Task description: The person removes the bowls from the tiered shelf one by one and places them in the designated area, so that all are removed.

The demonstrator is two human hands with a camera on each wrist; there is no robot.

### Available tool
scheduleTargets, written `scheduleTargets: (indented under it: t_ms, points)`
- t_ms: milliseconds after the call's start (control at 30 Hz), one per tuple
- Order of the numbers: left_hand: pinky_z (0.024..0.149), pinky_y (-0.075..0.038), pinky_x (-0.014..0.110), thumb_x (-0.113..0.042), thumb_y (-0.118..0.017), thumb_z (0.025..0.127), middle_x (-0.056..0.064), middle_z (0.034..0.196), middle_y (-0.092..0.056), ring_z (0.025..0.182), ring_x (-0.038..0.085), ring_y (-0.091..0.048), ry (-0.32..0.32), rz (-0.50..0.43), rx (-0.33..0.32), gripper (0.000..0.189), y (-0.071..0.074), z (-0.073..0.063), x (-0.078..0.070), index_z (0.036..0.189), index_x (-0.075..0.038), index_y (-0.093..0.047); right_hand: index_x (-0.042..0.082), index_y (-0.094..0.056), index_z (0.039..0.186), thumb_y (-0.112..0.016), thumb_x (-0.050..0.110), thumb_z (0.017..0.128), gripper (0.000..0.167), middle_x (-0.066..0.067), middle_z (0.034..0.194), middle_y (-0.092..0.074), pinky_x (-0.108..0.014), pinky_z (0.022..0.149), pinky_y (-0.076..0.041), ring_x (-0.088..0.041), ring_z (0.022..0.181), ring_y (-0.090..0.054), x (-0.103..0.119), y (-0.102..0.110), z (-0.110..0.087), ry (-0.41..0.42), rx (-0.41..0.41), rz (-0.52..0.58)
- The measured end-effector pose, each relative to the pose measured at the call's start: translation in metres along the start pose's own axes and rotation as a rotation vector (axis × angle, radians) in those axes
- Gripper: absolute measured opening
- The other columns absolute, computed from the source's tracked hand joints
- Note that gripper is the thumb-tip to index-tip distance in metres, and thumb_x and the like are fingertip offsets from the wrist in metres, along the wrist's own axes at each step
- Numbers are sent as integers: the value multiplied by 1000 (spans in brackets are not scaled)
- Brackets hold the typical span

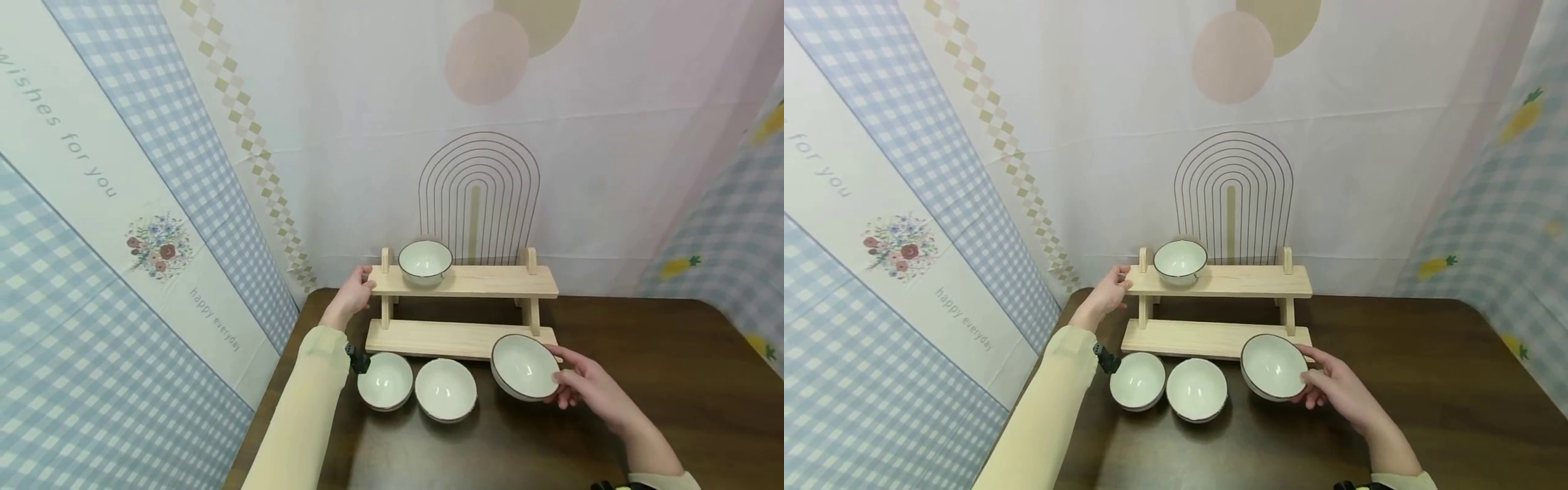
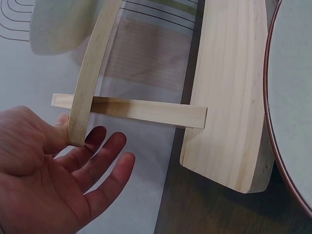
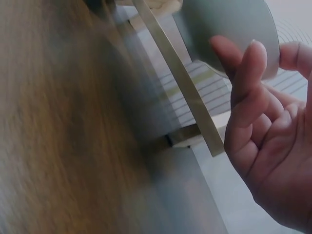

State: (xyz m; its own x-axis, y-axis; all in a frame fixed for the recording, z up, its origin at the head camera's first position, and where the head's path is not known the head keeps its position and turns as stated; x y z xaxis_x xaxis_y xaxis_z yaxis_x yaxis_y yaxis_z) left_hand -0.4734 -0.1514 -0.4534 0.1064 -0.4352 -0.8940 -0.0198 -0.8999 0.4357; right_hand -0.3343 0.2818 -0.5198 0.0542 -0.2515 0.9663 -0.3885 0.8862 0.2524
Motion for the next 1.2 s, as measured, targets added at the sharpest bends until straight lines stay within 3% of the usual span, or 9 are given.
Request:
scheduleTargets:
  t_ms: [200, 300, 500, 933, 1200]
  points:
    - [90, -54, 54, -12, -45, 115, 24, 146, -52, 123, 46, -60, -1, -11, 12, 45, 2, 0, 3, 160, -8, -38, -15, -28, 159, -55, 5, 108, 61, -17, 78, -76, -32, 56, -53, -24, 61, -69, 1, -7, -7, 38, 110, -15]
    - [97, -53, 59, -12, -45, 115, 24, 146, -51, 123, 46, -60, -6, -19, 9, 45, 1, 0, 3, 160, -8, -39, -15, -29, 159, -54, 6, 109, 59, -17, 78, -76, -35, 56, -55, -26, 62, -70, 0, -12, -8, 37, 169, -19]
    - [94, -53, 57, -11, -45, 115, 23, 144, -52, 122, 46, -60, -3, -23, 2, 45, 1, 0, 2, 159, -8, -39, -16, -28, 158, -53, 5, 110, 59, -20, 80, -76, -42, 55, -60, -25, 62, -70, -4, -23, -9, 13, 250, 19]
    - [95, -54, 59, -9, -47, 114, 26, 143, -52, 122, 49, -59, -1, -30, -7, 44, 2, 3, 1, 157, -5, -40, -14, -26, 161, -54, 6, 108, 62, -21, 83, -77, -41, 55, -60, -25, 63, -71, -17, -24, 0, -42, 288, 3]
    - [92, -55, 56, -9, -47, 114, 25, 143, -51, 123, 49, -59, 18, -44, -20, 44, 1, 6, 0, 158, -7, -40, -14, -24, 161, -52, 7, 111, 61, -22, 86, -77, -43, 56, -60, -27, 63, -72, -21, -19, 8, -28, 336, 8]
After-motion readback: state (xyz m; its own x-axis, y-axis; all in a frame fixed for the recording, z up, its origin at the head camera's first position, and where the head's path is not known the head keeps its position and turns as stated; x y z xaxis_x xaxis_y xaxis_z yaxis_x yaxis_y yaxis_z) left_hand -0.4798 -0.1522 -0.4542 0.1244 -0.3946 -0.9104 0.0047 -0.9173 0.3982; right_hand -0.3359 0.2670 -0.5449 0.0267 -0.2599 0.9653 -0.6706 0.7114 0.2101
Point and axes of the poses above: each hand's wrist, its own z-axis towards the middle knuckle, its own y-axis out of the back of the hand, x = y × z, the point moved 10 cm from there along z, towards the middle knuckle
